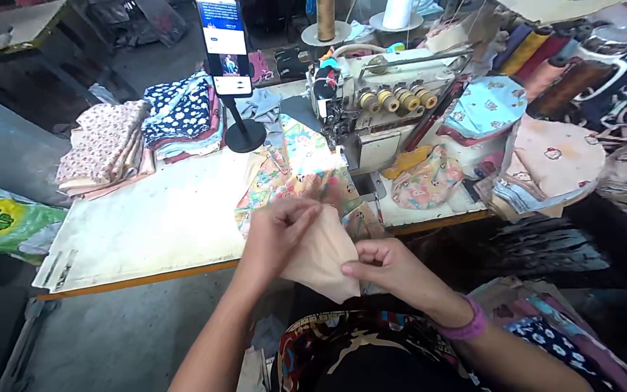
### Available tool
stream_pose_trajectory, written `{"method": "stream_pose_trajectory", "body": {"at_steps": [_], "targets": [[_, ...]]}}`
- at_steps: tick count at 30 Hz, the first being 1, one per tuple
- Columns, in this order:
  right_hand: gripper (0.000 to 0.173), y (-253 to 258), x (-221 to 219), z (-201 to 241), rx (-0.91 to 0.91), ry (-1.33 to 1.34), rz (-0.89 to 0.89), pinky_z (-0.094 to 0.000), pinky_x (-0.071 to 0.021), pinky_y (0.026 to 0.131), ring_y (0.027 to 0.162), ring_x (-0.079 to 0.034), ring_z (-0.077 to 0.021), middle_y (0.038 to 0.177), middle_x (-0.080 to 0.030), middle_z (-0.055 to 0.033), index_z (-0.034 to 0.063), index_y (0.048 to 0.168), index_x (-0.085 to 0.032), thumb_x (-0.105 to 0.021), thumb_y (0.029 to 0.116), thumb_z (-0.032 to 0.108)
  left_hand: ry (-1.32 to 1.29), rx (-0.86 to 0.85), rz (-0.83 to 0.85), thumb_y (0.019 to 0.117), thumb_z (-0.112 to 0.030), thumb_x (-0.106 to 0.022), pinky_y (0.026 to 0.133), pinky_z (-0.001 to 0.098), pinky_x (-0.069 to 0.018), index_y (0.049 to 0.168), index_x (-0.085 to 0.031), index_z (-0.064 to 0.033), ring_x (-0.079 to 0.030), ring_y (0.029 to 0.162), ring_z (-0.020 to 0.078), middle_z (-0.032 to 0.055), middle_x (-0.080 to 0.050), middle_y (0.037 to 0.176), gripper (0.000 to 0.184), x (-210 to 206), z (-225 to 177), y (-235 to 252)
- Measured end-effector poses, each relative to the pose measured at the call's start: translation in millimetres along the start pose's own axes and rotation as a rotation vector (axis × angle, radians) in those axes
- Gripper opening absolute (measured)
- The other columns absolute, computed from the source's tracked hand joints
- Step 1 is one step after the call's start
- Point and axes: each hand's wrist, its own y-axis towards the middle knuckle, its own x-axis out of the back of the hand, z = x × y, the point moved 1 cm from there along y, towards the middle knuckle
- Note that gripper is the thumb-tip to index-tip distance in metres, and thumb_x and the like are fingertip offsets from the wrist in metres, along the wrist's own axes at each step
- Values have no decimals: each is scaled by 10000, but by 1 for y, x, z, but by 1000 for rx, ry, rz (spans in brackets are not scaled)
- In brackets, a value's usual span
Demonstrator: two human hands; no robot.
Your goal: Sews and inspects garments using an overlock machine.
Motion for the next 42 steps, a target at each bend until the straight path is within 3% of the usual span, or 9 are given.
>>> {"method": "stream_pose_trajectory", "body": {"at_steps": [5,8,11,16,21,27,30,38,42], "targets": [[187,45,14,6,144,-282,-282,-180,-536,783,879,-637,3,967,-686,19,57,933,-735,-649,980,217,326,-405,124,989,-135,-633,744,381,-545,1006,-775,-43,-667,809,199,90,-686,873,170,3,5,81],[215,84,27,-21,147,-461,-499,-507,-461,974,1113,-613,-272,1183,-657,-167,-9,978,-726,-708,936,202,334,-429,110,989,-111,-626,969,511,-513,991,-758,6,-655,1111,351,190,-703,1131,177,-24,47,122],[249,89,43,-29,-8,-474,-386,-325,-548,768,832,-652,-145,930,-679,-109,-38,1053,-641,-745,911,140,214,-346,79,950,-96,-674,1037,510,-493,946,-756,27,-646,1197,336,181,-721,1144,148,-35,64,119],[277,87,51,-24,21,-407,-293,-254,-528,818,921,-645,-79,992,-679,-73,-7,1065,-609,-731,909,188,152,-152,46,921,-114,-721,1064,426,-480,935,-775,-27,-612,1255,257,120,-727,1155,103,-36,46,89],[198,91,49,-22,97,-328,-344,-155,-511,699,752,-629,17,825,-664,25,40,986,-560,-721,921,135,240,-192,-37,964,-99,-660,1027,461,-491,970,-775,-11,-651,1184,293,131,-741,1119,145,-44,44,90],[520,90,55,-14,202,-520,-148,-192,-480,723,744,-557,-24,836,-627,1,72,1516,-486,-540,1010,176,288,-203,-59,923,-114,-713,968,461,-506,950,-793,-54,-657,1135,283,110,-737,1088,104,-48,45,91],[520,100,60,1,92,-487,-73,-189,-466,693,712,-534,-16,808,-615,10,85,1527,-477,-514,1011,141,302,-204,-59,950,-110,-675,991,446,-501,1007,-785,-31,-648,1149,296,137,-726,1144,147,-50,47,98],[472,107,50,0,117,-355,-393,-156,-467,596,619,-543,9,747,-614,34,47,1433,-524,-606,974,118,335,-205,-65,970,-81,-634,1019,455,-494,1001,-771,20,-642,1173,334,174,-712,1195,172,-51,53,124],[489,115,45,14,73,-440,-457,-217,-467,588,596,-539,-49,713,-594,-1,39,1425,-509,-649,957,77,367,-131,-123,995,-183,-637,1072,585,-405,1128,-739,-2,-513,1327,409,200,-597,1392,246,-34,65,134]]}}
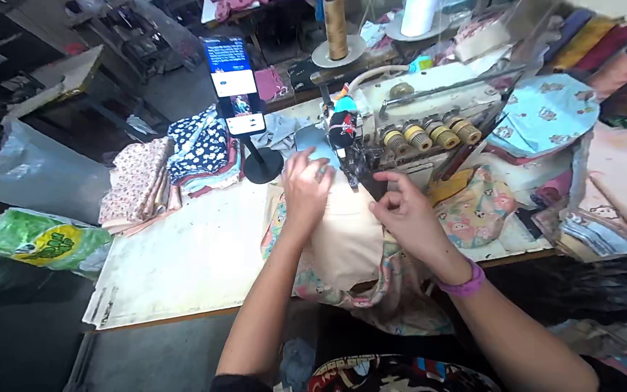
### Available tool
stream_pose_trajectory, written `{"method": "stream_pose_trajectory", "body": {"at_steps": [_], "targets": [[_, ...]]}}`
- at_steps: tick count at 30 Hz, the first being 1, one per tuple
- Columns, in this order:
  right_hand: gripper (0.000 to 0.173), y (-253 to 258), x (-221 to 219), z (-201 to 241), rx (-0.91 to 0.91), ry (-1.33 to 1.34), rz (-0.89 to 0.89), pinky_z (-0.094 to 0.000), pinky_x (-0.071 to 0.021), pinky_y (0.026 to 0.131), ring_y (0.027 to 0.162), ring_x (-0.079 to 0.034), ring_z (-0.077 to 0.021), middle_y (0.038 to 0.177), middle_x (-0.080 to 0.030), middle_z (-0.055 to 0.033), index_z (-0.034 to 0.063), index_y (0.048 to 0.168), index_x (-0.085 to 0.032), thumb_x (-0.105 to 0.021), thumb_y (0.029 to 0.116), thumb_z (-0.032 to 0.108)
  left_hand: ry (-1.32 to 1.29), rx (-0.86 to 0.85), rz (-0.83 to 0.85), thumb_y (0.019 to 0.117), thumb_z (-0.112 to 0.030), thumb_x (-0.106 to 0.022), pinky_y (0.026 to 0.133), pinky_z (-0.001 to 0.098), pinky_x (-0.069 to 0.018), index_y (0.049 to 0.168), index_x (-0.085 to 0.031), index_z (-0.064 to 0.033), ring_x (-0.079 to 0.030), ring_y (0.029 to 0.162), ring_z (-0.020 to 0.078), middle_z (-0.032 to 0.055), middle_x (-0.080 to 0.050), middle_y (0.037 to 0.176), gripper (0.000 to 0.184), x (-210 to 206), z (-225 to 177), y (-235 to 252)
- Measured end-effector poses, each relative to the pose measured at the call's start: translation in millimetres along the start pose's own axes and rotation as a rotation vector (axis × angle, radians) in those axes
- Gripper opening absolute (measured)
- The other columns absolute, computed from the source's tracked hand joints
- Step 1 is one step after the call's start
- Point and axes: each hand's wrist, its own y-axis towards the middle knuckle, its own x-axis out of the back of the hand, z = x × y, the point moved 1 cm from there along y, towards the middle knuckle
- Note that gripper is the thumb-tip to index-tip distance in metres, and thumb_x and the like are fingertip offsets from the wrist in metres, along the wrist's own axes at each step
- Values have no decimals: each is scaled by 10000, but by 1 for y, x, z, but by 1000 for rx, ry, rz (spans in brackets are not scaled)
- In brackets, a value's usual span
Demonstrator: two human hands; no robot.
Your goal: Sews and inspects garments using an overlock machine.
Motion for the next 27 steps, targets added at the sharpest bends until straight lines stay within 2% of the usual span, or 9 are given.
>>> {"method": "stream_pose_trajectory", "body": {"at_steps": [5,9,12,15,17,18,20,23,27], "targets": [[419,-10,16,-22,-83,59,263,-332,-540,737,766,-639,-131,935,-707,-109,-41,1362,-568,-651,989,130,230,174,-315,906,-383,-725,901,683,-455,1245,-700,7,-607,1121,527,295,-625,1308,516,38,20,-135],[207,-2,12,-50,-137,207,393,-228,-513,766,797,-603,-21,935,-674,-36,-52,1165,-645,-616,998,67,278,327,-368,879,-283,-720,756,689,-429,960,-817,-60,-612,969,555,317,-660,1185,257,17,26,-230],[236,-9,17,-37,-156,233,457,-216,-517,737,789,-614,-18,964,-680,-34,-41,1226,-611,-591,1012,58,15,504,-273,986,-125,-631,930,611,-494,1029,-742,83,-641,1056,465,307,-652,1176,240,38,16,-218],[256,-37,22,-29,-328,380,584,-240,-564,734,807,-658,-55,1008,-661,-28,-1,1305,-530,-504,1057,62,-192,608,-368,1082,-125,-450,793,421,-552,1204,-573,137,-676,832,247,230,-668,958,314,73,10,-190],[186,-57,21,-21,-396,540,611,-251,-600,751,806,-701,-70,953,-693,-1,40,1235,-535,-444,1072,43,-175,529,-442,1086,-131,-441,687,348,-527,1222,-548,122,-616,691,158,164,-633,839,306,96,10,-164],[168,-66,18,-19,-410,615,608,-256,-606,763,808,-709,-76,931,-709,5,54,1191,-553,-432,1076,42,-114,454,-463,1086,-136,-451,668,347,-516,1215,-554,116,-599,669,157,151,-624,816,301,106,14,-150],[164,-82,5,-20,-408,705,597,-269,-602,791,821,-712,-82,911,-731,8,58,1121,-597,-450,1056,27,74,210,-441,1088,-125,-464,796,490,-553,1211,-585,138,-694,837,329,256,-689,972,315,126,27,-119],[189,-89,-20,-28,-366,619,605,-273,-583,836,893,-692,-76,1008,-700,-9,20,1218,-556,-521,1033,38,305,-133,-328,1075,-111,-482,842,628,-537,1170,-642,142,-706,968,495,331,-695,1092,314,140,59,-64],[354,-51,-34,-19,-300,584,323,-273,-563,901,966,-674,-99,1161,-661,-116,-99,1340,-514,-562,1034,74,278,-90,-137,1065,-146,-517,826,683,-524,1187,-660,116,-699,979,515,317,-701,1102,322,110,107,-34]]}}
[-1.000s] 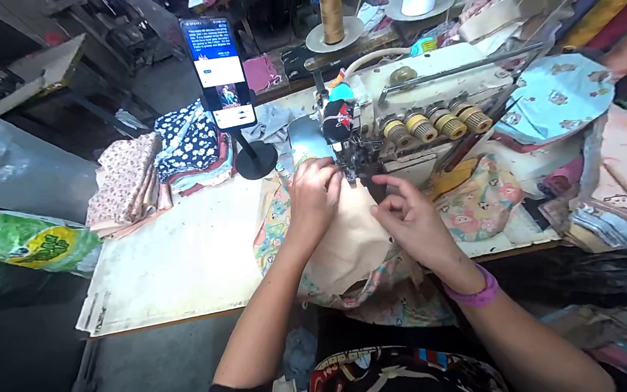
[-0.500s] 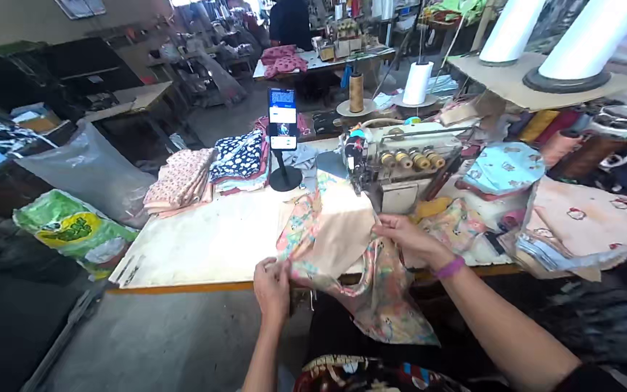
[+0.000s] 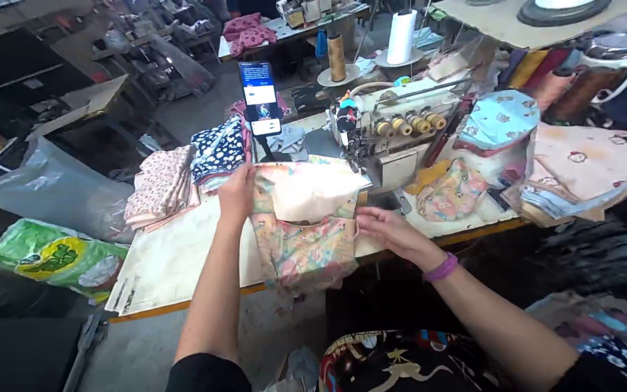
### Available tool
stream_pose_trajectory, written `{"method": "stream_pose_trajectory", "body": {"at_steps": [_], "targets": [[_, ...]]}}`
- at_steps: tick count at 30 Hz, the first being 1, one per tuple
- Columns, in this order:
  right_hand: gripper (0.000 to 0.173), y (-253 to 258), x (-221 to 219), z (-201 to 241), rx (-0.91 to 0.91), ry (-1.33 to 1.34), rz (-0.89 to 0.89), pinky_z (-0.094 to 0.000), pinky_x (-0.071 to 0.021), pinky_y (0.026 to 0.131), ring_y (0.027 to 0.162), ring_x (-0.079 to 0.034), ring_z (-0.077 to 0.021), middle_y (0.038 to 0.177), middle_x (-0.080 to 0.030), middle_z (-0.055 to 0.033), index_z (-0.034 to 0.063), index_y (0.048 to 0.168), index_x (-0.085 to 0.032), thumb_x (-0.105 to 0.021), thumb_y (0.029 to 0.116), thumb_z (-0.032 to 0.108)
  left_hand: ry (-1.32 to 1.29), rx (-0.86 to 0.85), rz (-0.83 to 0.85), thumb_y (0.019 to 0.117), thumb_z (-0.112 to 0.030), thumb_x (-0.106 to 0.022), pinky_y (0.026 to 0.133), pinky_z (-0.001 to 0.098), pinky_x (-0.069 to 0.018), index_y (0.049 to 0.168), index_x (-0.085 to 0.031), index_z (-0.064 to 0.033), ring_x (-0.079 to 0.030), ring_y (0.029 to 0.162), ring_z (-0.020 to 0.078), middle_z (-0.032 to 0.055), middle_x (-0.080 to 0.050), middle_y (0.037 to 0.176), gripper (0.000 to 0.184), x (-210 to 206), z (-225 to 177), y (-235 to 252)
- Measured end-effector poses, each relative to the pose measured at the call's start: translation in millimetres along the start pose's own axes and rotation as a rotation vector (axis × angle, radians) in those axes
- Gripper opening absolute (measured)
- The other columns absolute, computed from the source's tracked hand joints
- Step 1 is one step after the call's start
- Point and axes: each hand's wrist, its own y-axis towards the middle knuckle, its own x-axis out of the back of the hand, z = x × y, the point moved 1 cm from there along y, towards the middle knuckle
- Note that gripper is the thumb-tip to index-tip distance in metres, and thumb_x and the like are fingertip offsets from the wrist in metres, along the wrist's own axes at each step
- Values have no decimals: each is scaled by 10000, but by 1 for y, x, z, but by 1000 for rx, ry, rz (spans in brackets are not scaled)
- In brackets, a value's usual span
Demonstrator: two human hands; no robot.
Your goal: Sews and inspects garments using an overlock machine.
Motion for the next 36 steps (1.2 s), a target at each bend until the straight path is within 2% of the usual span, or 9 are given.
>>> {"method": "stream_pose_trajectory", "body": {"at_steps": [3,6,8,13,20,23,26,31,36], "targets": [[169,16,-7,0,-49,-11,-9,-268,-598,742,767,-687,-78,927,-695,-29,-29,1149,-608,-557,1045,94,-183,93,74,1011,-138,-621,991,645,-459,1223,-668,86,-604,1143,499,324,-640,1188,312,-23,2,-13],[128,0,-7,-8,-83,69,8,-292,-622,701,718,-706,-100,853,-709,-11,3,1077,-626,-517,1051,67,-427,-85,-74,914,-191,-751,895,378,-536,963,-787,-50,-651,982,237,158,-677,1004,153,-30,-56,-54],[142,-15,-5,-7,-106,176,24,-304,-637,697,717,-731,-122,851,-740,-28,22,1058,-647,-510,1048,57,-571,-156,7,918,-233,-762,941,294,-517,1061,-787,-79,-646,1025,169,118,-701,1047,212,-49,-98,-82],[125,-18,12,-10,29,38,-65,-195,-552,705,712,-643,-5,784,-693,83,92,927,-725,-611,976,76,-942,365,233,1040,-113,-521,824,206,-538,1038,-703,4,-644,873,-25,-35,-707,943,217,-27,-125,-54],[92,-18,33,-22,63,58,-154,-200,-584,681,692,-679,-21,786,-732,58,70,928,-755,-677,916,23,-657,208,496,1057,-145,-533,509,147,-454,1032,-668,-50,-523,559,-20,-30,-605,745,167,20,-159,0],[84,-26,43,-12,81,53,-116,-175,-577,678,700,-683,-5,796,-743,68,98,936,-764,-692,913,63,-499,21,502,1071,-208,-492,624,207,-485,1036,-700,-65,-573,669,46,1,-638,814,254,15,-188,-19],[92,-15,48,0,105,16,-112,-165,-567,652,701,-678,6,802,-739,72,88,978,-754,-683,921,82,-371,-39,420,1051,-182,-497,547,251,-482,976,-699,-65,-594,614,121,45,-634,787,245,-9,-201,-33],[187,19,41,23,134,-145,-138,-177,-531,589,602,-623,7,706,-657,90,80,1011,-530,-694,923,72,-283,8,415,1007,-116,-554,586,358,-550,954,-722,-29,-675,657,204,88,-688,805,196,-37,-207,-15],[281,20,46,21,102,-113,-89,-198,-570,637,667,-677,-32,806,-717,35,41,1100,-514,-695,890,-4,-455,100,259,1042,-179,-576,819,256,-589,1198,-716,-21,-721,972,137,131,-706,1251,262,-27,-176,-80]]}}
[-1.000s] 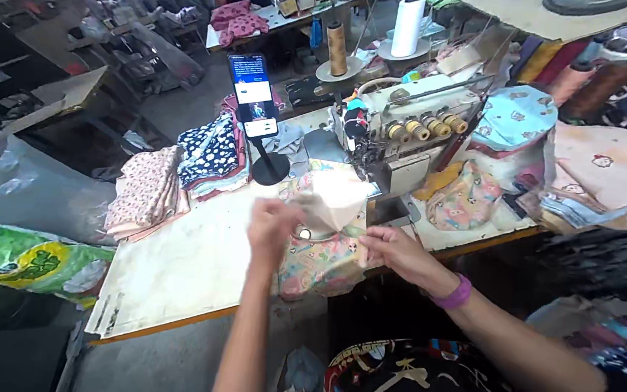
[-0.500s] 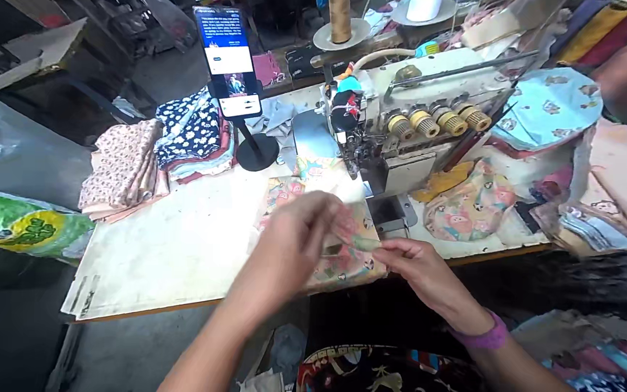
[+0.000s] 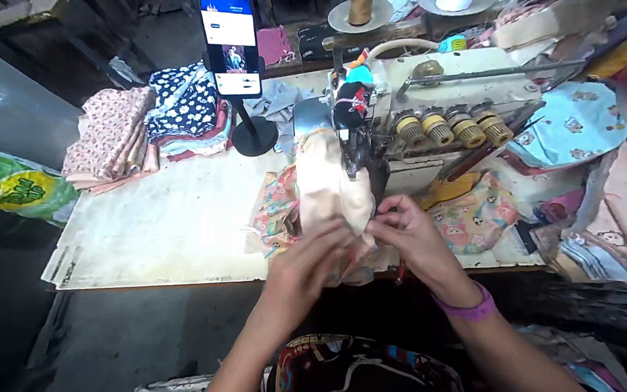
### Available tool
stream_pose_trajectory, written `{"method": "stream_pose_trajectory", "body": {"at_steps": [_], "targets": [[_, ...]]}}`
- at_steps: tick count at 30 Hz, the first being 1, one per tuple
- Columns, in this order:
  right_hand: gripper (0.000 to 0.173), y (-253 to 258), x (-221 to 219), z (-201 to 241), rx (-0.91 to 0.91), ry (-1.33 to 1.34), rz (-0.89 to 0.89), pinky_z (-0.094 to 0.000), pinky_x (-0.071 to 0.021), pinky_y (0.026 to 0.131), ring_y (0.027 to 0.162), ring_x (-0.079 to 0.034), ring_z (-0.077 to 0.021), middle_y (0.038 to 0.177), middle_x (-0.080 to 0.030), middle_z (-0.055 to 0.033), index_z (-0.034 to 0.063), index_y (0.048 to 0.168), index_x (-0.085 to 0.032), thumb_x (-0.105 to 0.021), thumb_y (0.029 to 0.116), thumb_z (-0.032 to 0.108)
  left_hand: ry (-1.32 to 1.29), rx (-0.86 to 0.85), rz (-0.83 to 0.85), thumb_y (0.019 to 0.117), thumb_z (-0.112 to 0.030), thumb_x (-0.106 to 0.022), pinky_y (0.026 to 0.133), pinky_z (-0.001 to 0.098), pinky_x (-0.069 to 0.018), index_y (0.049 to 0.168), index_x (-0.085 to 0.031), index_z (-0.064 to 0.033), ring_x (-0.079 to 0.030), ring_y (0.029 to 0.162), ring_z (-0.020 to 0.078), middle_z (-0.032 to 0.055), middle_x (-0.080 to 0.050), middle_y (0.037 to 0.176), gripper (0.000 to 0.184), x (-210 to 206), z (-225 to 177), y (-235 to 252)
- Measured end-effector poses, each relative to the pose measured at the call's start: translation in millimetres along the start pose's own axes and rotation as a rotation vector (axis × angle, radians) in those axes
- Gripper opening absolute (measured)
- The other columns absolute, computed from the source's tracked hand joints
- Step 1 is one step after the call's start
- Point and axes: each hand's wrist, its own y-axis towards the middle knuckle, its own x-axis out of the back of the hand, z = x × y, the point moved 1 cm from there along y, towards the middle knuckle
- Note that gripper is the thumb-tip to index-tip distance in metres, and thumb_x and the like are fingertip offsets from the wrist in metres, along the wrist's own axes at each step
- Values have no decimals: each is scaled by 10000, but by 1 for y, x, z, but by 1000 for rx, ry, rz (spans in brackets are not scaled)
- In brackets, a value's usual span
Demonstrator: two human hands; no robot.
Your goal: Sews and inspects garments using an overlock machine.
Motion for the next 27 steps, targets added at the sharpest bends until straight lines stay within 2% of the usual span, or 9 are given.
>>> {"method": "stream_pose_trajectory", "body": {"at_steps": [3,6,9,12,14,18,21,24,27], "targets": [[142,-15,3,-27,-83,16,168,-226,-572,758,792,-670,-26,870,-711,40,24,1052,-677,-696,912,45,127,280,-178,950,-94,-671,696,353,-581,1194,-726,18,-721,786,185,160,-754,1092,274,2,51,-66],[84,-33,-10,-25,-99,172,294,-234,-602,736,777,-702,-37,859,-737,52,78,990,-715,-638,958,72,-28,394,-356,952,-72,-643,583,166,-537,1019,-704,51,-626,619,-14,41,-739,883,152,39,59,-84],[76,-42,-33,-25,-130,260,214,-267,-612,770,804,-714,-74,882,-732,18,58,1005,-659,-583,995,55,-67,221,-562,975,-40,-610,760,196,-588,1017,-573,6,-668,809,-41,-71,-693,928,73,107,66,-56],[49,-39,-69,-28,-175,333,100,-278,-594,798,824,-691,-83,912,-672,-5,41,1051,-539,-493,1037,32,74,46,-317,953,-28,-636,979,347,-532,1130,-606,109,-648,1104,142,144,-666,1179,226,143,88,-3],[121,-41,-81,-25,-170,356,66,-287,-600,799,855,-704,-100,966,-678,-28,24,1155,-508,-506,1034,35,196,-125,-120,921,-21,-656,1065,485,-471,1088,-707,64,-582,1259,318,240,-620,1299,194,130,91,22],[153,-56,-75,-16,-180,437,110,-292,-622,795,853,-738,-116,979,-738,-25,49,1165,-573,-523,1021,48,154,-468,35,935,-152,-681,1099,550,-329,1159,-748,-194,-498,1362,298,130,-625,1365,238,49,102,39],[175,-61,-64,-12,-196,471,168,-281,-624,817,864,-744,-107,985,-758,-20,58,1136,-652,-523,1018,52,-81,-494,47,964,-229,-693,1152,472,-300,1067,-780,-232,-469,1379,197,41,-645,1330,135,27,114,51],[172,-55,-53,-22,-207,439,151,-271,-619,814,861,-741,-99,973,-760,-16,66,1102,-667,-520,1015,49,-198,-415,172,976,-292,-682,1189,466,-252,986,-813,-212,-441,1407,161,-14,-672,1307,154,48,105,62],[168,-48,-45,-34,-235,411,151,-281,-617,841,893,-739,-101,993,-757,-13,56,1118,-660,-522,1023,53,-321,-347,288,1025,-344,-603,1154,342,-340,958,-772,-160,-535,1273,40,-73,-717,1152,259,72,77,67]]}}
